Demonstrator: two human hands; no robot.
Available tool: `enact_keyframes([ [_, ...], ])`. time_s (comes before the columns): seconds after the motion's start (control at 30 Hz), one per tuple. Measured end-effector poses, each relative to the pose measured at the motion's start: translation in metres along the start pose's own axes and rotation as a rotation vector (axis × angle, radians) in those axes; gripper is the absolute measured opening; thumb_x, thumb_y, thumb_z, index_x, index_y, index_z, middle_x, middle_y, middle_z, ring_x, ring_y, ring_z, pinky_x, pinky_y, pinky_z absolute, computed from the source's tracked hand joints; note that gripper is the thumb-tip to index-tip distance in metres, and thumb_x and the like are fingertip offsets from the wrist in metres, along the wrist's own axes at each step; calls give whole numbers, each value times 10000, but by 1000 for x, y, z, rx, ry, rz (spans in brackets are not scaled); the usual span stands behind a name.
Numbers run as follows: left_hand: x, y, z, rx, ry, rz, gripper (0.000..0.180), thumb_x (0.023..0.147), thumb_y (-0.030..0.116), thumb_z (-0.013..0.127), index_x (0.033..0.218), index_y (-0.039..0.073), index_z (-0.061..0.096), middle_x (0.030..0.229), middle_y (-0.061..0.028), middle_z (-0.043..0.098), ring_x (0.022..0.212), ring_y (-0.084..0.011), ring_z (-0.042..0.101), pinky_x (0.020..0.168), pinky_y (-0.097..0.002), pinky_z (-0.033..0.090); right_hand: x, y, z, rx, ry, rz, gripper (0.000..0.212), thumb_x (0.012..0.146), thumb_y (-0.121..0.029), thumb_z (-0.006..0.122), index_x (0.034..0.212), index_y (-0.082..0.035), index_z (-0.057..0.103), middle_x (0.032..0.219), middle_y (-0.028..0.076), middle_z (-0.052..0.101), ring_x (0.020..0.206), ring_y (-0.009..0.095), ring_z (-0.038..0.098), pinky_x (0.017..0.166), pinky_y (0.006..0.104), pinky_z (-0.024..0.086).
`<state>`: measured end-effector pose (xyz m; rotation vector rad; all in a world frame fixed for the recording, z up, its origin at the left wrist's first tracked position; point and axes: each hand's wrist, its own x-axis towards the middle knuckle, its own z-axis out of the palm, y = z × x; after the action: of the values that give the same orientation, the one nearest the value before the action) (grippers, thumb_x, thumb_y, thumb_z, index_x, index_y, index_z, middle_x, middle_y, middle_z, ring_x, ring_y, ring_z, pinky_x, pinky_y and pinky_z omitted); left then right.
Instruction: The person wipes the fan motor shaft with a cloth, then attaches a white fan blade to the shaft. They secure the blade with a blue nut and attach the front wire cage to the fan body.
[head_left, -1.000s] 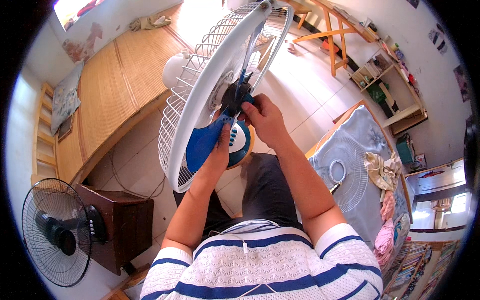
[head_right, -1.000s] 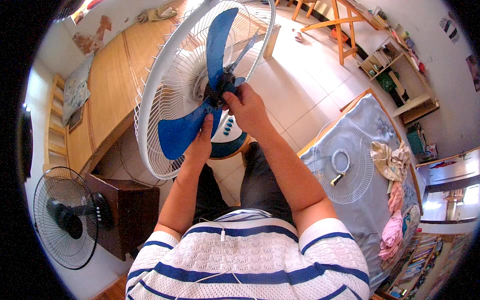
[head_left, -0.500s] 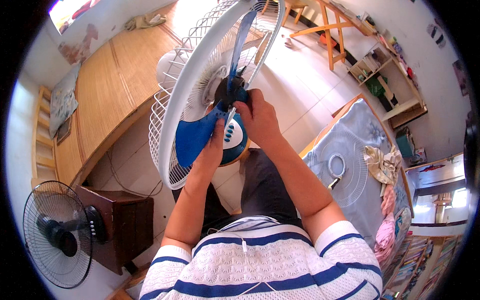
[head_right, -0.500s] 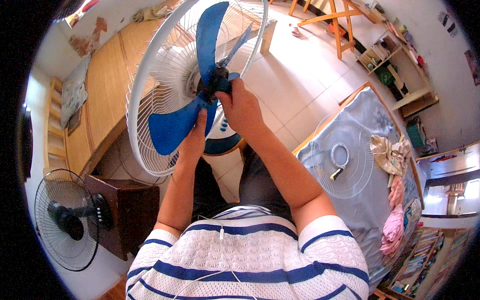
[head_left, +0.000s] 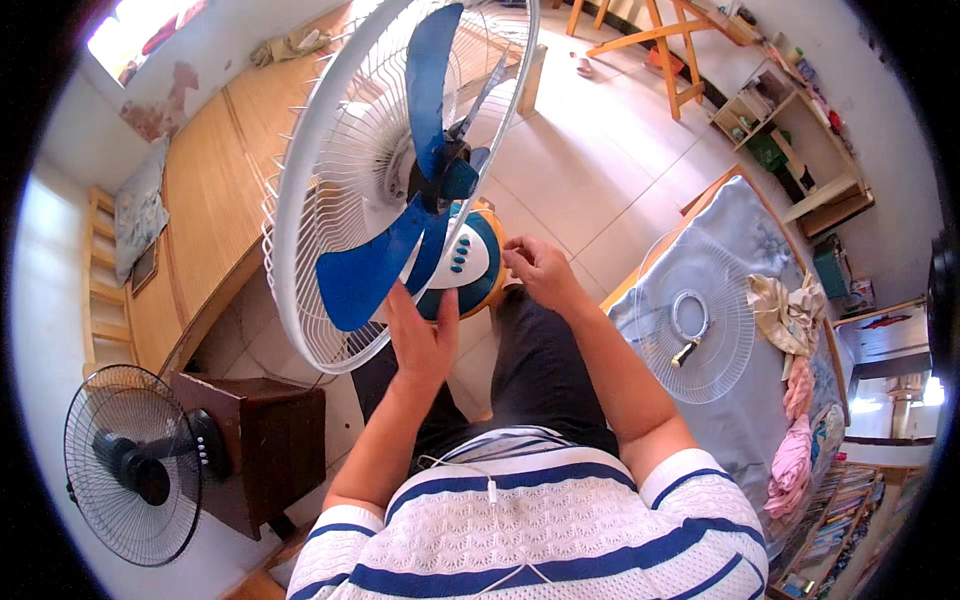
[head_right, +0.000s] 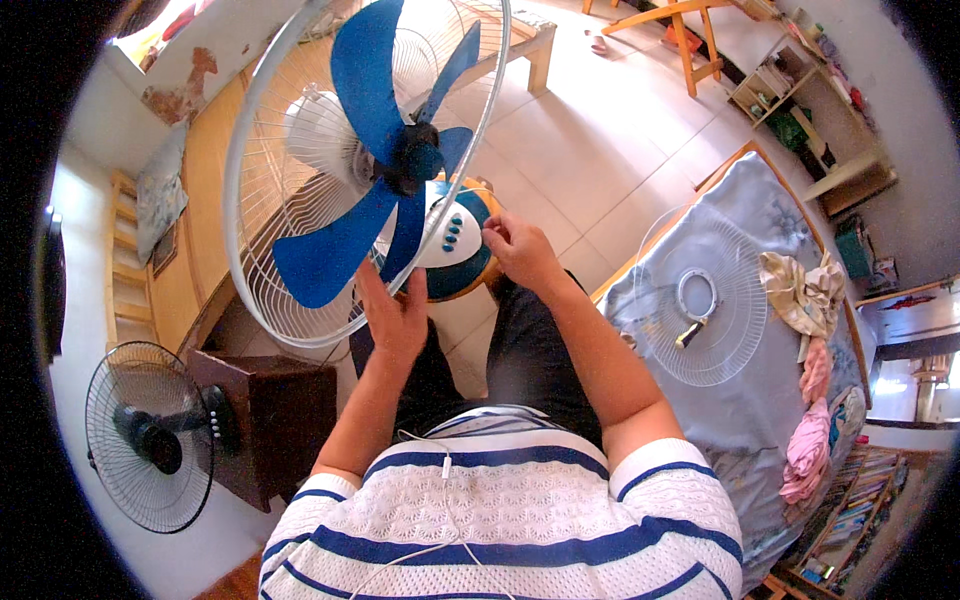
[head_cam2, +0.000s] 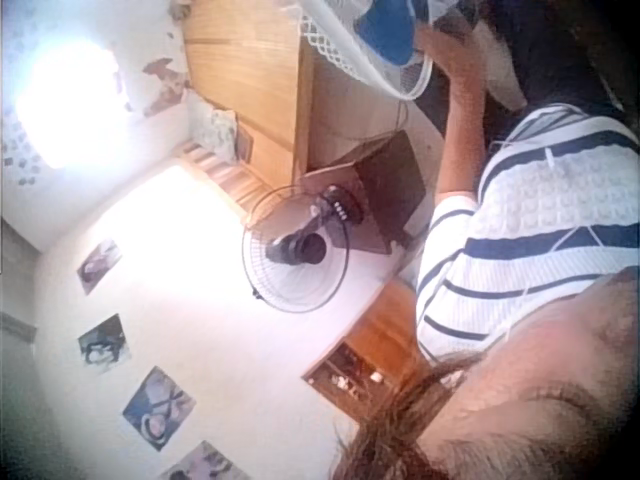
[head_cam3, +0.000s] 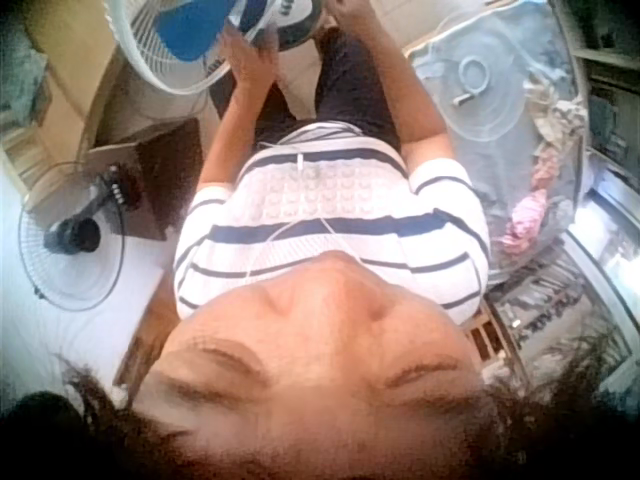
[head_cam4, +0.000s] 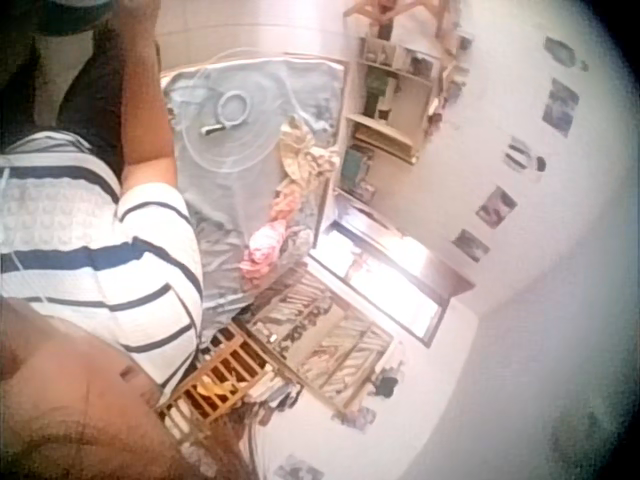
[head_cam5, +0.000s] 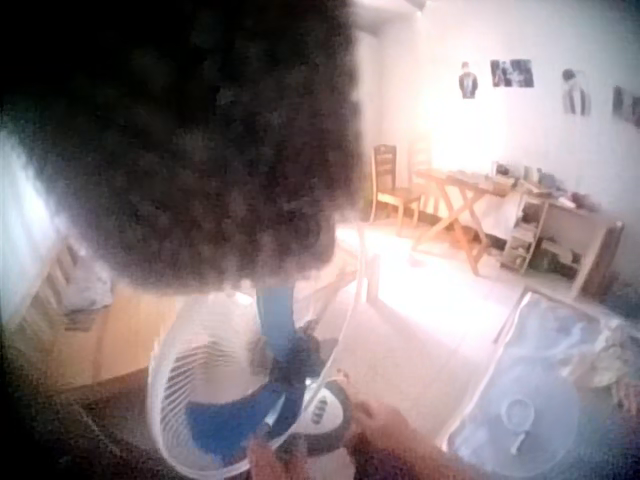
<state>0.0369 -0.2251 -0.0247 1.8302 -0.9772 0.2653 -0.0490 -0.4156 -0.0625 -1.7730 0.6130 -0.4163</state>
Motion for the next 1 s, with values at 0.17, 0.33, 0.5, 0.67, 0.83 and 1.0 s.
enact_keyframes([
  [0.17,-80,-7,0,36,-131,201,600,817,86,635,1323,-50,342,1370,-261,332,1289,-347,340,1061,-404,294,5,61,3,-162,-15,28,284,840,-240,581,977,7,612,851,176,655,773,279,639,709,353,498],
  [0.33,-119,-88,28,34,-274,-412,634,815,109,640,1348,-38,330,1370,-262,352,1267,-396,352,1070,-422,274,19,92,15,-244,-102,124,298,838,-221,545,1036,-4,593,984,191,641,931,309,618,825,394,478],
  [0.5,-89,-145,62,66,-258,-448,685,833,239,679,1353,-47,338,1376,-262,363,1280,-396,346,1057,-442,272,51,117,33,-356,-37,37,524,813,-187,490,1304,-17,425,1365,211,401,1239,330,428,1031,381,348],
  [0.67,-77,-161,85,148,-300,-506,846,763,350,740,1366,-67,317,1407,-335,294,1333,-454,250,1116,-447,173,65,119,56,-485,-106,12,670,772,-145,474,1410,-19,314,1476,222,256,1351,338,290,1107,372,248],
  [0.83,-68,-169,82,144,-302,-422,810,712,298,790,1330,-37,388,1311,-270,442,1225,-407,407,1039,-434,291,56,119,69,-636,-104,47,683,773,-153,473,1424,-38,302,1489,213,239,1377,316,252,1104,427,226],
  [1.0,-38,-169,77,90,-396,-403,844,699,290,803,1346,-38,370,1331,-270,426,1252,-397,391,1049,-435,285,49,108,71,-614,-111,85,727,759,-172,530,1419,0,279,1476,241,239,1381,333,228,1108,444,182],
])
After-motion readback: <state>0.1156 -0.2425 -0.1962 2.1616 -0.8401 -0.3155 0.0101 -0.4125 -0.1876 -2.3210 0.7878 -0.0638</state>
